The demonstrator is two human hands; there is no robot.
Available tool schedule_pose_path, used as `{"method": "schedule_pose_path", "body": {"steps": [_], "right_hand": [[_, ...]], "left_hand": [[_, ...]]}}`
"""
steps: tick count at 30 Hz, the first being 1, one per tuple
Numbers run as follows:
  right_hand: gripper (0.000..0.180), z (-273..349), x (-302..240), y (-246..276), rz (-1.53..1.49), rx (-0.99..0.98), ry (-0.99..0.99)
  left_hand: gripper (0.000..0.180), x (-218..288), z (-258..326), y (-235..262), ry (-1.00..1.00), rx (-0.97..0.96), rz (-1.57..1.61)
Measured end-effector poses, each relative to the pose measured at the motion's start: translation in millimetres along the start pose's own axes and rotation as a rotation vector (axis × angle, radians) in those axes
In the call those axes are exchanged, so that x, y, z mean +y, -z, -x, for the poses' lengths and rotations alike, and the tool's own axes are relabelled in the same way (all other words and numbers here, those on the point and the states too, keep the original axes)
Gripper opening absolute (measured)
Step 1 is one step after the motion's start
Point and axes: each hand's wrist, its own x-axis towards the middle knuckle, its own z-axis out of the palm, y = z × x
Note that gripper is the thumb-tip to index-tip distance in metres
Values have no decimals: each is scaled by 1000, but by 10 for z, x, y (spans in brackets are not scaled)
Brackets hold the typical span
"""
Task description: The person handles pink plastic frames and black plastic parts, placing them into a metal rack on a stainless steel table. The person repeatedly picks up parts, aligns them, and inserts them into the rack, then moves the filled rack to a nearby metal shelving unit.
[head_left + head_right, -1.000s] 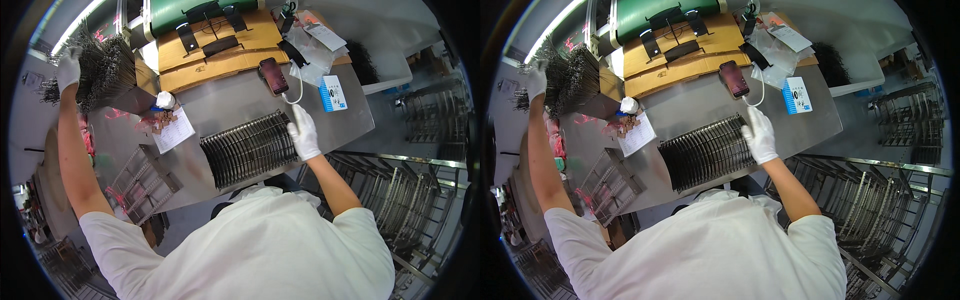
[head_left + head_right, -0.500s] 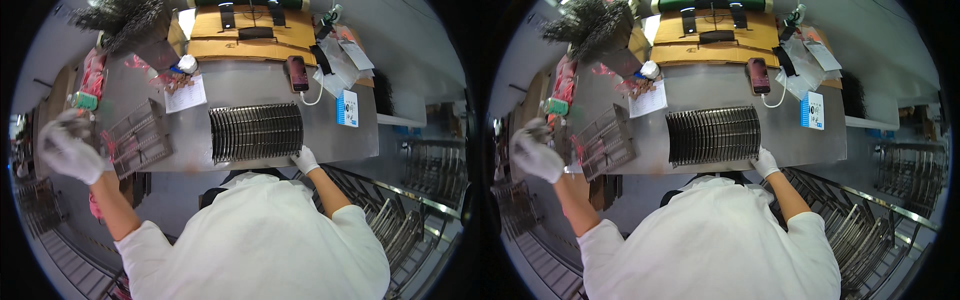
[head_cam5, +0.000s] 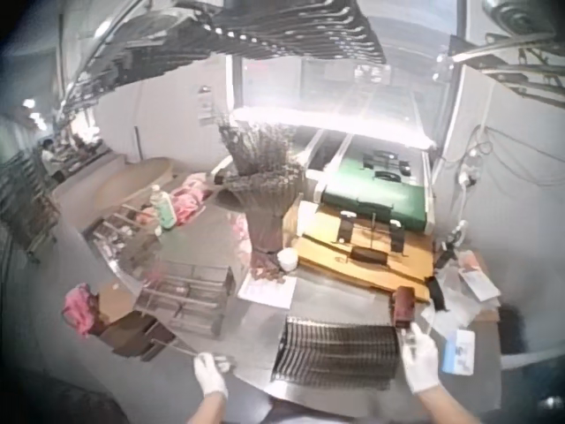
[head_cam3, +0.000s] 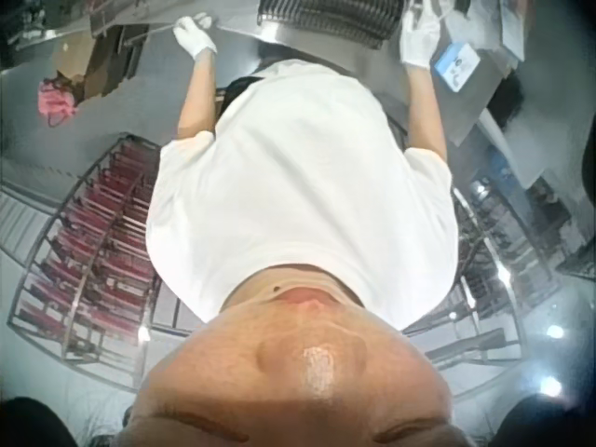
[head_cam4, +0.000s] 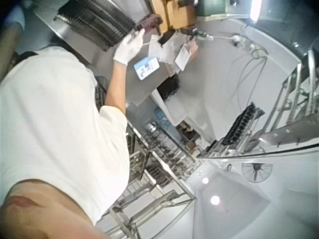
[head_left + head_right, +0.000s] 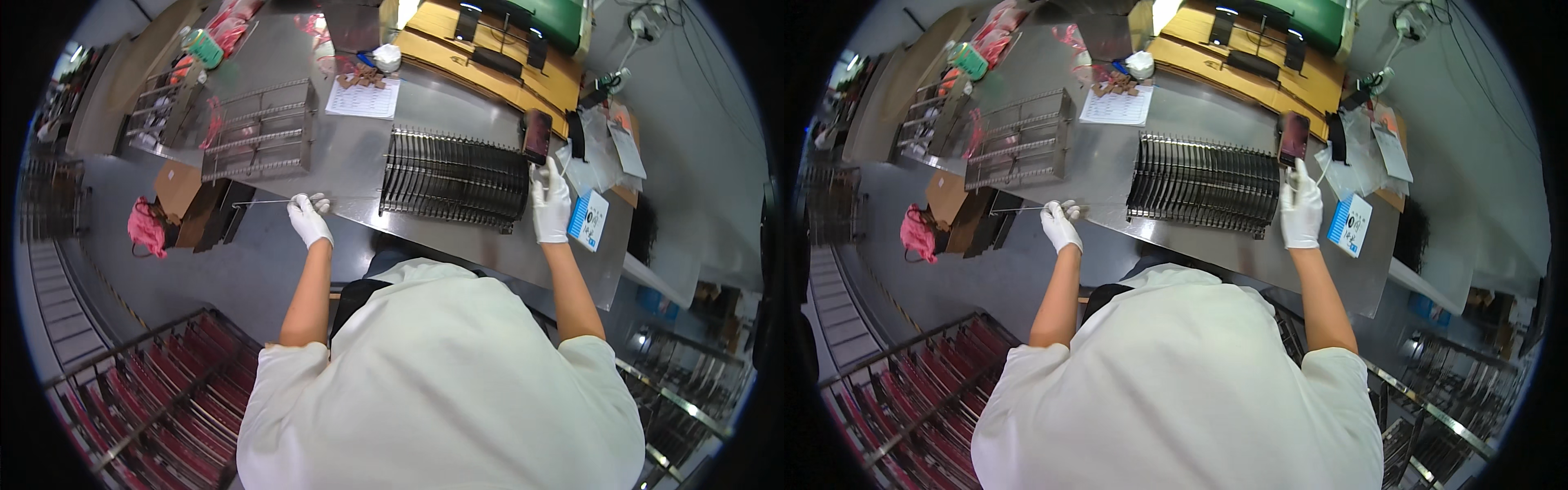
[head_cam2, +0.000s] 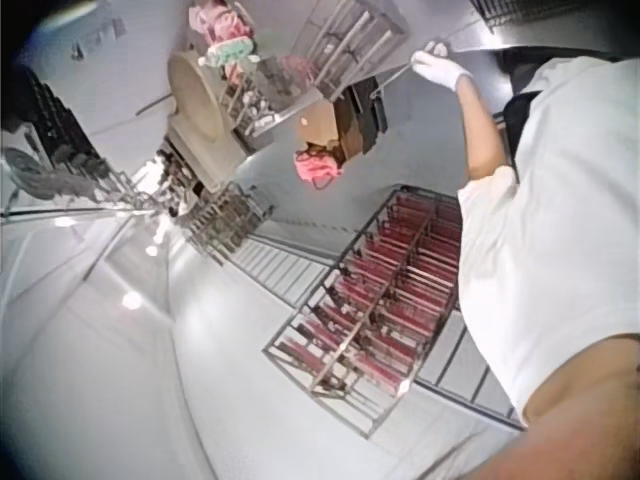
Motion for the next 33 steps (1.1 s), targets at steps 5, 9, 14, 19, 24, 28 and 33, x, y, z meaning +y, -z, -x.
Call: {"method": "schedule_pose_path", "body": {"steps": [5,9,14,19,24,28,33], "right_hand": [[64,-242,-1275,-276,-59,-227,648],[67,-236,-1661,-799,-20,-396,933],[70,-174,-1593,-1030,-75,-365,976],[69,-161,-1545,-1034,-79,-353,981],[69,-175,-1611,-977,-108,-363,986],[73,-269,-1549,-827,-291,-457,863],[71,-324,-875,-61,-81,-119,816]], "left_hand": [[20,-224,-7,72,71,-11,19],[19,-296,-107,176,101,-96,-15],[23,-348,179,-66,185,-310,-62],[32,-393,247,-76,445,-538,-131],[34,-59,-723,497,226,-280,68],[36,-139,-8,-78,314,-603,-176],[33,-91,-37,82,254,-759,-520]]}}
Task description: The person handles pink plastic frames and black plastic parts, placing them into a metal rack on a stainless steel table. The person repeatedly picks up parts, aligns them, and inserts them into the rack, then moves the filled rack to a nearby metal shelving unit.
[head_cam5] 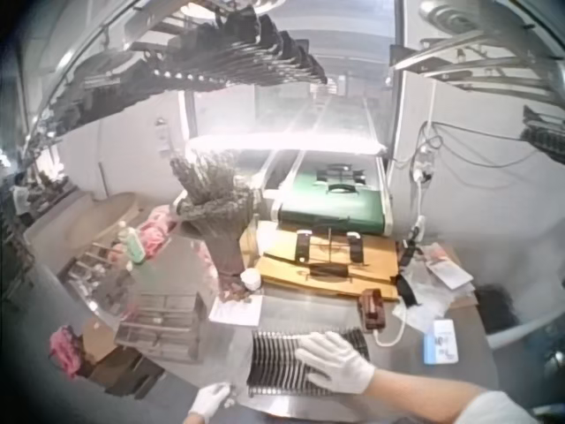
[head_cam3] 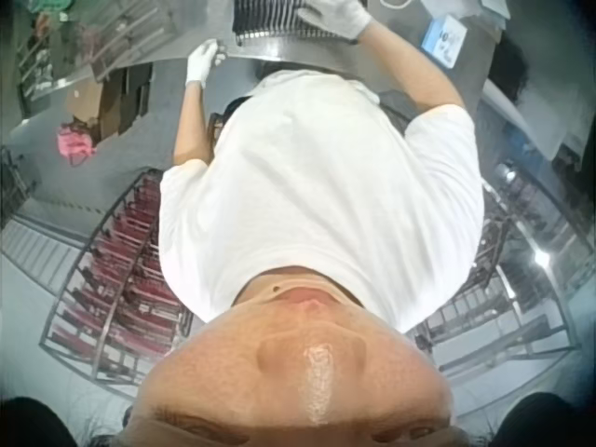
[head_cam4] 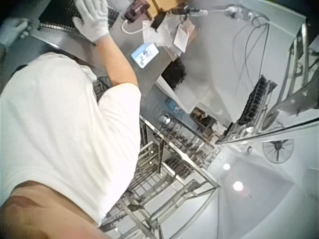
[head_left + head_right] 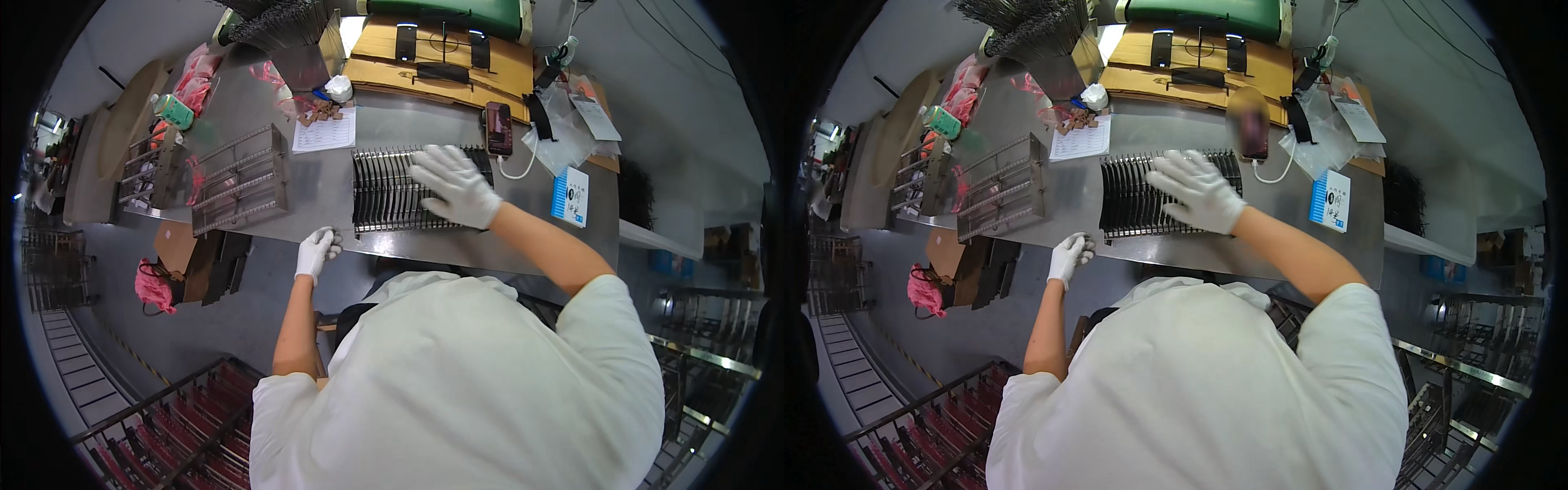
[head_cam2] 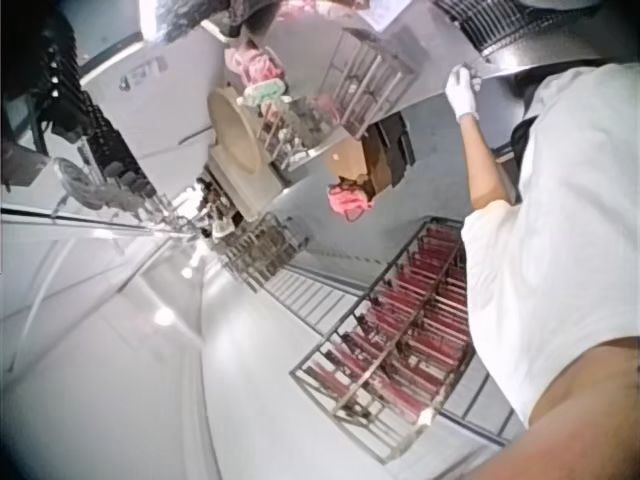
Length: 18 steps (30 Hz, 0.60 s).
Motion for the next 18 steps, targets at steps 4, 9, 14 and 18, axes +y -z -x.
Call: {"method": "schedule_pose_path", "body": {"steps": [4,9,14,18], "right_hand": [[75,698,330,161,3,-422,-12],[74,784,275,12,-3,-362,-95],[73,873,460,16,-72,-392,-22],[73,1081,627,-44,56,-381,62]], "left_hand": [[40,-366,-139,75,-350,-10,-559],[36,445,379,-712,-159,107,-974],[41,525,355,-753,-133,246,-1168],[40,494,354,-768,-168,256,-1177]]}}
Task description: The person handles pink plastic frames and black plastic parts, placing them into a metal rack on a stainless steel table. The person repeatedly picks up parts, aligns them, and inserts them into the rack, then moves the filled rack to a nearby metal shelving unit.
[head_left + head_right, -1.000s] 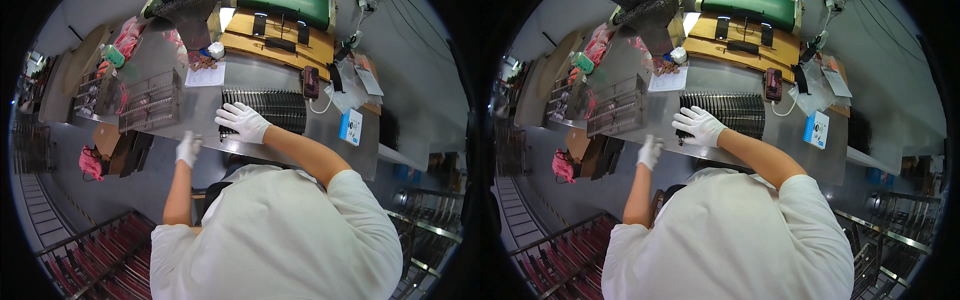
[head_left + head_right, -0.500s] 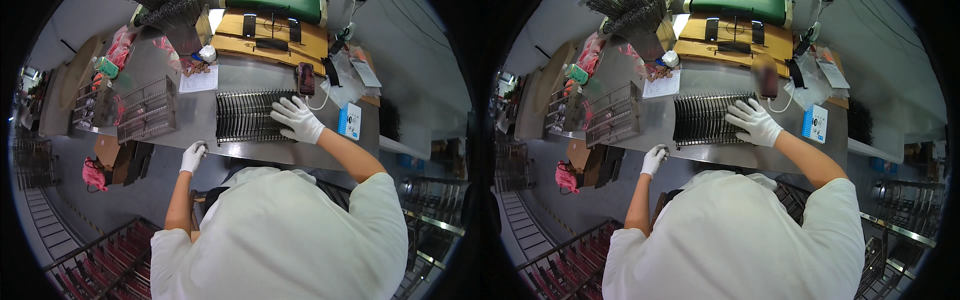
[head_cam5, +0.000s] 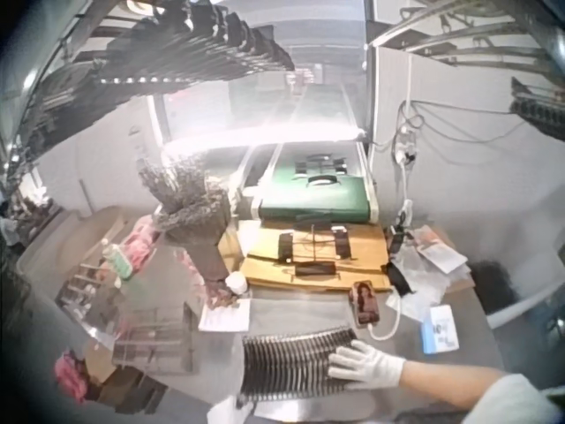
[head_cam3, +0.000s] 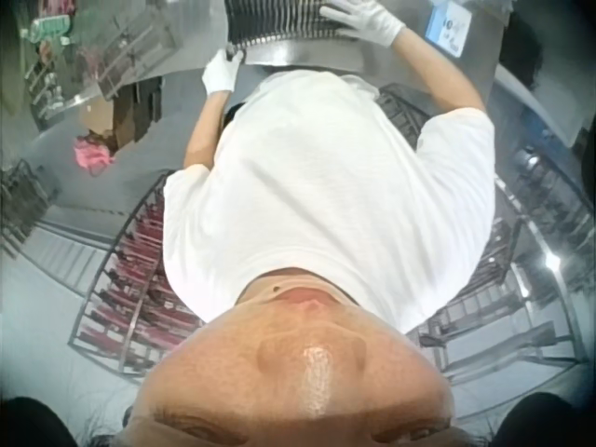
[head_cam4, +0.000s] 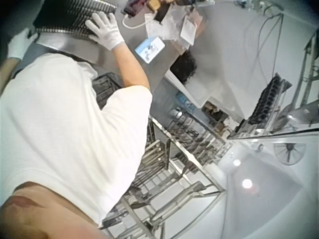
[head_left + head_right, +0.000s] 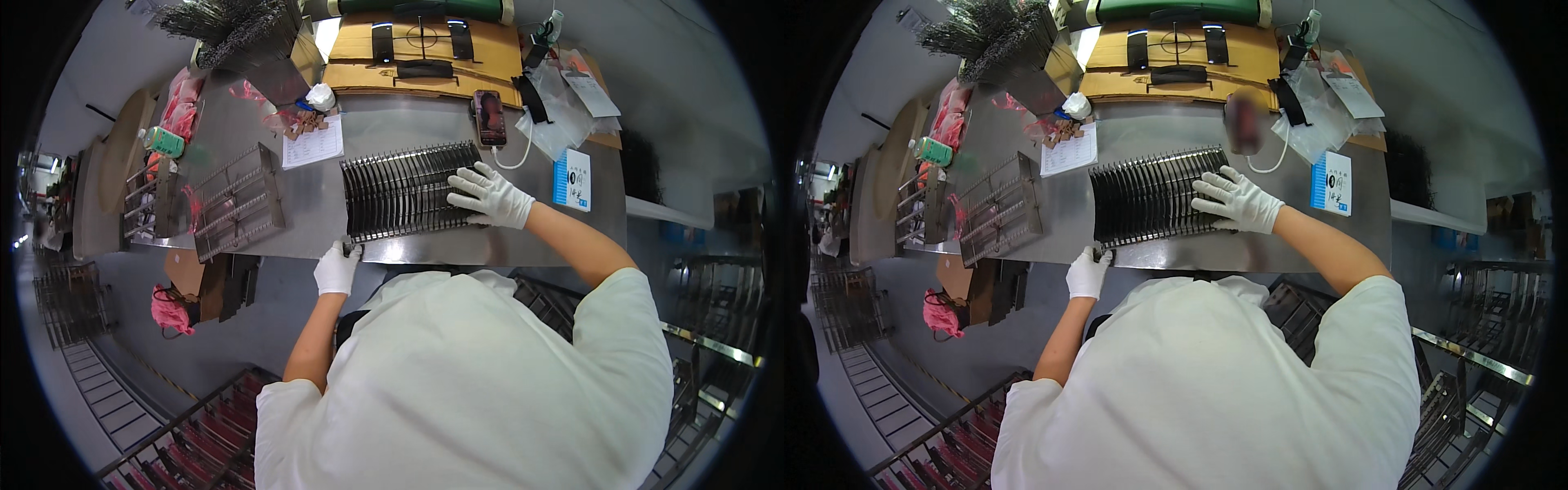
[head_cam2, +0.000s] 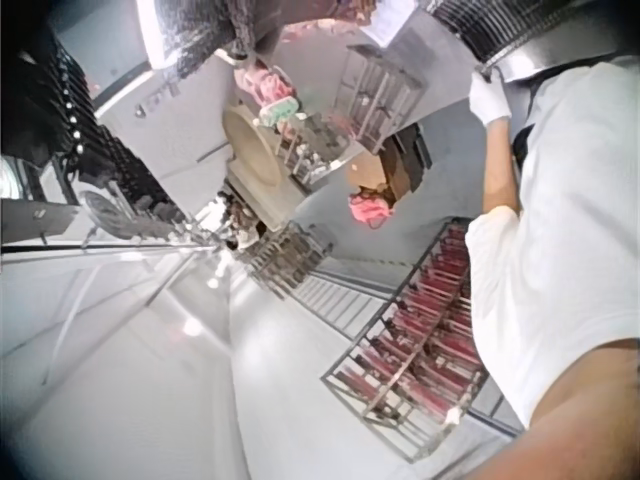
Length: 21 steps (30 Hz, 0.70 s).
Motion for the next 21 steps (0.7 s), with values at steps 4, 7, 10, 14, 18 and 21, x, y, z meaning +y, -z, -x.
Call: {"method": "schedule_pose_path", "body": {"steps": [4,7,10,14,18,21], "right_hand": [[73,1,51,-87,76,-14,34],[75,-5,85,-59,25,-5,34],[78,-88,21,75,-65,-4,3],[82,-149,61,300,-25,-122,-37],[82,-179,129,376,-14,-142,90],[72,-376,150,492,-19,-25,83]], "left_hand": [[39,-64,-72,-67,-18,25,-1],[38,-155,-162,-151,-83,44,-32],[36,-301,-223,-192,-171,1,-38],[35,-411,-503,240,-298,-355,50],[30,-114,-1313,1444,-445,-288,313],[34,62,-2257,2396,-492,292,287]]}}
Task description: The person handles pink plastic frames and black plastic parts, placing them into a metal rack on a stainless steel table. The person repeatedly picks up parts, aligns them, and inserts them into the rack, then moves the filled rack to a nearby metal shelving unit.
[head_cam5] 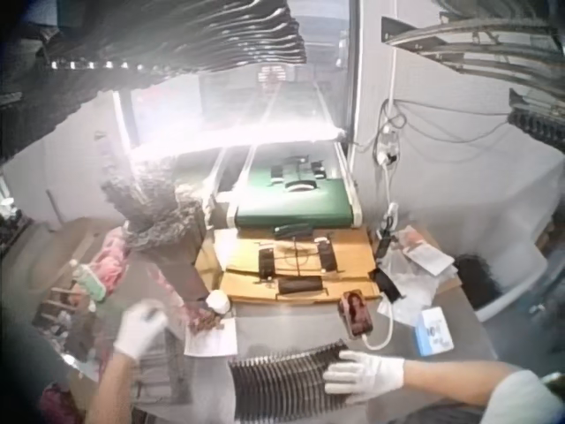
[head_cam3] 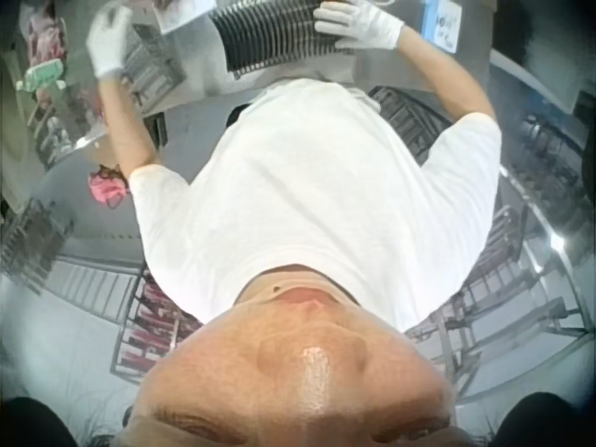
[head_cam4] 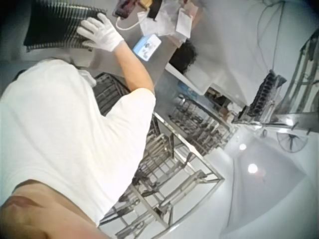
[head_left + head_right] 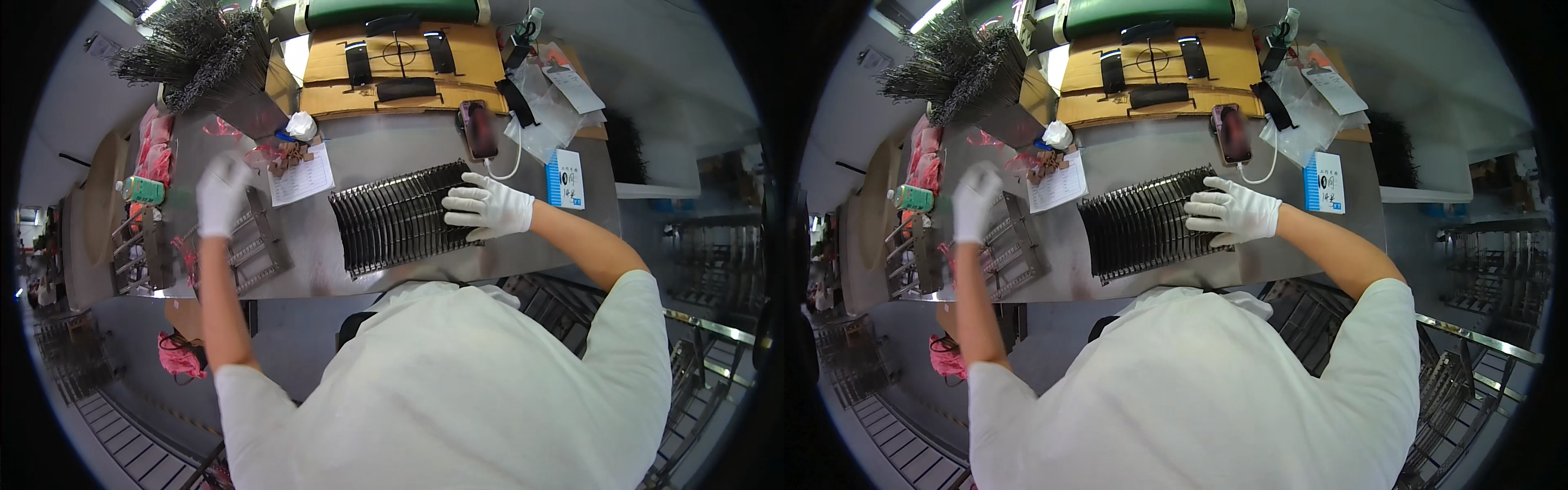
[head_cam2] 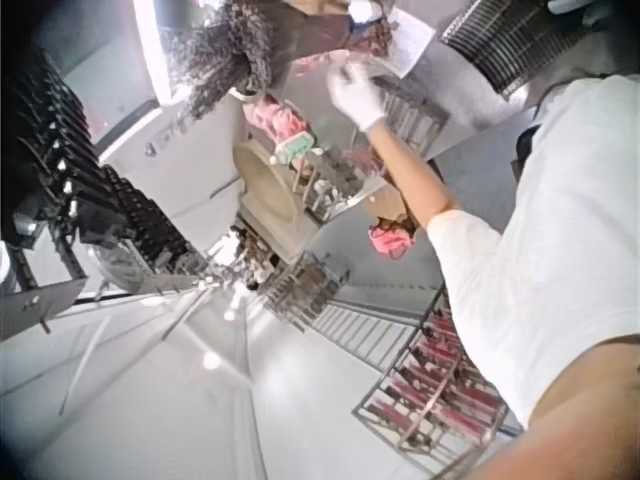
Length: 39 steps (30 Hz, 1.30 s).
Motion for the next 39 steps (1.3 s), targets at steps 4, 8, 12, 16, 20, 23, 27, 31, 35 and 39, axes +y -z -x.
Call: {"method": "schedule_pose_path", "body": {"steps": [4,8,12,16,20,23,27,31,35,39], "right_hand": [[60,-701,107,238,-53,22,-29],[59,-1536,109,-51,-127,139,61],[59,-2009,64,-519,-137,150,53],[61,-2045,75,-672,-219,116,43],[64,-2050,92,-713,-234,93,42],[64,-2036,97,-757,-259,80,39],[64,-2096,65,-719,-294,120,57],[62,-2064,10,-729,-262,102,30],[62,-2122,-247,-661,-234,14,135],[64,-2144,-645,-634,-244,-43,308]], "left_hand": [[58,-38,-1517,671,-144,513,28],[55,-211,-2581,759,-104,324,-189],[42,-257,-2942,467,-130,322,-206],[33,-284,-2819,542,-149,411,-324],[33,-241,-2724,691,-78,537,-108],[35,409,-2377,1115,-88,793,364],[35,-63,-1571,2174,-328,1123,25],[26,608,-154,1533,-328,958,626],[26,297,937,756,239,1052,612],[23,-175,1958,192,533,1183,689]]}}
